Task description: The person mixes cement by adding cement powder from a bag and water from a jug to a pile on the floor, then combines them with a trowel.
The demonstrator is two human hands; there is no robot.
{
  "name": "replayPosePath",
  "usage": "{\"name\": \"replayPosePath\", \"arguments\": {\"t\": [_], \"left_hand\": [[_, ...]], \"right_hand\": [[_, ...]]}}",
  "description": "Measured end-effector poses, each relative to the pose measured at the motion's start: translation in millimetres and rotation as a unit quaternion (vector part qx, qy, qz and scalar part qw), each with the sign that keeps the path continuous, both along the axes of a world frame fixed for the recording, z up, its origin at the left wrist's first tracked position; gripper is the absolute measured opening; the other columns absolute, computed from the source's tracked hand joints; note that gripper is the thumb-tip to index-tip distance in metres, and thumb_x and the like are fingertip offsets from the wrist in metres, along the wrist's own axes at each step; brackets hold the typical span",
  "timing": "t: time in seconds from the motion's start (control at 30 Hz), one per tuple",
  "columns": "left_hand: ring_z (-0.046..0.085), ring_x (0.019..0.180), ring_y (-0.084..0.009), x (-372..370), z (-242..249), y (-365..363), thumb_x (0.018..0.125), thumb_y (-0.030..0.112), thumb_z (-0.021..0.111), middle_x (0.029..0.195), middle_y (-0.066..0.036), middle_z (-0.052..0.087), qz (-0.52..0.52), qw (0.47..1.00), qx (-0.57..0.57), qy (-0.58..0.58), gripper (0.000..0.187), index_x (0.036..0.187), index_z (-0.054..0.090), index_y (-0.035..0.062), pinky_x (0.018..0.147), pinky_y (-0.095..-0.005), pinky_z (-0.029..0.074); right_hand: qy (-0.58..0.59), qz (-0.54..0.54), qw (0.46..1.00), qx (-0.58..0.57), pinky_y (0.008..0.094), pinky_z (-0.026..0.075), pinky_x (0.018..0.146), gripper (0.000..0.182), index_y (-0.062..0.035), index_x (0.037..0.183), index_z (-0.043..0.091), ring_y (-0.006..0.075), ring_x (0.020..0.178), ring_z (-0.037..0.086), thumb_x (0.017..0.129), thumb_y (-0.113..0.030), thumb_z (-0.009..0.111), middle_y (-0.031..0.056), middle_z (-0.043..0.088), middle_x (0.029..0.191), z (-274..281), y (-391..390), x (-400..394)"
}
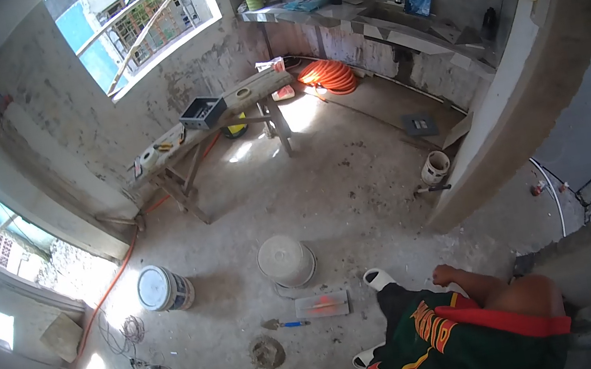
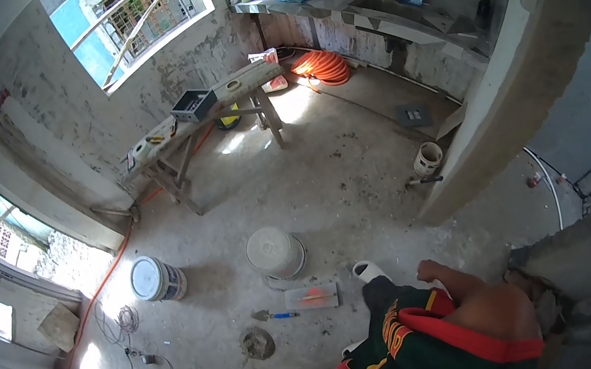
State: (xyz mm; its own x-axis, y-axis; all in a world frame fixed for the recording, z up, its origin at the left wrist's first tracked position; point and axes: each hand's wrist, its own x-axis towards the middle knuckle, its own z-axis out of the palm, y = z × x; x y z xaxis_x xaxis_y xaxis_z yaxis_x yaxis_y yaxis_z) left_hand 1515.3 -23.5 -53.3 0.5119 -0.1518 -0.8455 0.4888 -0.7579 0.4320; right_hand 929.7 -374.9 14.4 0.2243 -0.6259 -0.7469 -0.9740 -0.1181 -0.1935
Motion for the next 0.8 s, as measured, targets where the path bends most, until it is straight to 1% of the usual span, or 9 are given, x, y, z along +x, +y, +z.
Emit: {"name": "replayPosePath", "arguments": {"t": [0.07, 0.17, 0.3, 0.37, 0.43, 0.5, 0.7, 0.77, 0.8], "left_hand": [[0.066, 0.070, -0.0248, 13, 14, -32, 0.086, 0.012, 0.054, 0.089, -0.013, 0.067, 0.042, 0.997, -0.055, -0.033, 0.029, 0.113, 0.062, 0.0053, 0.057, -0.0395, 0.052], [0.066, 0.069, -0.0233, 3, 32, -94, 0.086, 0.012, 0.055, 0.086, -0.012, 0.067, -0.032, 0.995, -0.033, -0.085, 0.028, 0.112, 0.062, 0.0047, 0.054, -0.0375, 0.051], [0.064, 0.064, -0.0205, -61, 42, -203, 0.084, 0.016, 0.060, 0.081, -0.010, 0.066, -0.024, 0.996, -0.074, -0.040, 0.029, 0.109, 0.063, 0.0014, 0.051, -0.0358, 0.049], [0.068, 0.062, -0.0237, -92, 45, -260, 0.080, 0.014, 0.068, 0.078, -0.013, 0.070, -0.142, 0.988, -0.066, -0.013, 0.037, 0.112, 0.064, -0.0021, 0.054, -0.0355, 0.053], [0.068, 0.064, -0.0210, -120, 52, -324, 0.079, 0.016, 0.070, 0.078, -0.013, 0.071, -0.407, 0.903, -0.043, -0.133, 0.041, 0.115, 0.064, -0.0028, 0.055, -0.0329, 0.053], [0.068, 0.064, -0.0183, -148, 81, -388, 0.080, 0.017, 0.069, 0.080, -0.014, 0.072, -0.410, 0.898, -0.069, -0.146, 0.040, 0.114, 0.065, -0.0030, 0.058, -0.0310, 0.053], [0.069, 0.068, -0.0174, -147, 86, -519, 0.079, 0.016, 0.070, 0.084, -0.015, 0.072, -0.354, 0.929, -0.075, -0.082, 0.035, 0.109, 0.067, -0.0021, 0.059, -0.0310, 0.054], [0.069, 0.067, -0.0183, -134, 67, -557, 0.079, 0.015, 0.071, 0.083, -0.014, 0.072, -0.421, 0.889, -0.139, -0.114, 0.032, 0.107, 0.068, -0.0006, 0.058, -0.0313, 0.054], [0.069, 0.067, -0.0188, -127, 54, -575, 0.079, 0.014, 0.071, 0.082, -0.013, 0.071, -0.451, 0.866, -0.170, -0.132, 0.030, 0.106, 0.068, 0.0001, 0.057, -0.0314, 0.054]], "right_hand": [[0.016, -0.043, 0.997, 0.059, 0.0365, 0.057, 0.068, 0.028, -0.0036, 0.075, 0.072, 0.0226, 0.064, 0.071, 0.076, -0.026, 0.056, 0.0106, 0.071, 0.070, -4, -24, -22], [-0.007, -0.087, 0.992, 0.091, 0.0355, 0.057, 0.068, 0.028, -0.0035, 0.079, 0.072, 0.0226, 0.064, 0.071, 0.077, -0.026, 0.056, 0.0104, 0.072, 0.072, -23, -93, -51], [-0.062, -0.005, 0.997, -0.050, 0.0332, 0.055, 0.068, 0.028, -0.0020, 0.085, 0.073, 0.0231, 0.064, 0.070, 0.078, -0.025, 0.058, 0.0119, 0.072, 0.073, -32, -212, -93], [-0.123, -0.208, 0.970, -0.026, 0.0387, 0.053, 0.077, 0.029, -0.0025, 0.084, 0.073, 0.0302, 0.082, 0.069, 0.080, -0.025, 0.055, 0.0182, 0.071, 0.083, 11, -263, -104], [-0.152, -0.324, 0.933, -0.047, 0.0417, 0.052, 0.083, 0.029, -0.0028, 0.086, 0.073, 0.0338, 0.091, 0.068, 0.080, -0.024, 0.054, 0.0214, 0.070, 0.089, 31, -307, -121], [-0.158, -0.359, 0.914, -0.108, 0.0420, 0.052, 0.084, 0.029, -0.0027, 0.092, 0.073, 0.0337, 0.093, 0.068, 0.081, -0.022, 0.055, 0.0215, 0.070, 0.092, 32, -349, -137], [-0.120, -0.318, 0.938, -0.067, 0.0440, 0.051, 0.086, 0.030, -0.0028, 0.101, 0.072, 0.0346, 0.097, 0.067, 0.082, -0.021, 0.058, 0.0208, 0.070, 0.101, 11, -432, -138], [-0.123, -0.194, 0.972, -0.043, 0.0426, 0.052, 0.085, 0.036, -0.0018, 0.109, 0.070, 0.0330, 0.098, 0.068, 0.083, -0.025, 0.060, 0.0187, 0.071, 0.102, -20, -456, -127], [-0.173, -0.250, 0.952, 0.044, 0.0419, 0.052, 0.085, 0.040, -0.0006, 0.112, 0.068, 0.0319, 0.098, 0.068, 0.083, -0.026, 0.062, 0.0181, 0.071, 0.102, 2, -472, -114]]}}
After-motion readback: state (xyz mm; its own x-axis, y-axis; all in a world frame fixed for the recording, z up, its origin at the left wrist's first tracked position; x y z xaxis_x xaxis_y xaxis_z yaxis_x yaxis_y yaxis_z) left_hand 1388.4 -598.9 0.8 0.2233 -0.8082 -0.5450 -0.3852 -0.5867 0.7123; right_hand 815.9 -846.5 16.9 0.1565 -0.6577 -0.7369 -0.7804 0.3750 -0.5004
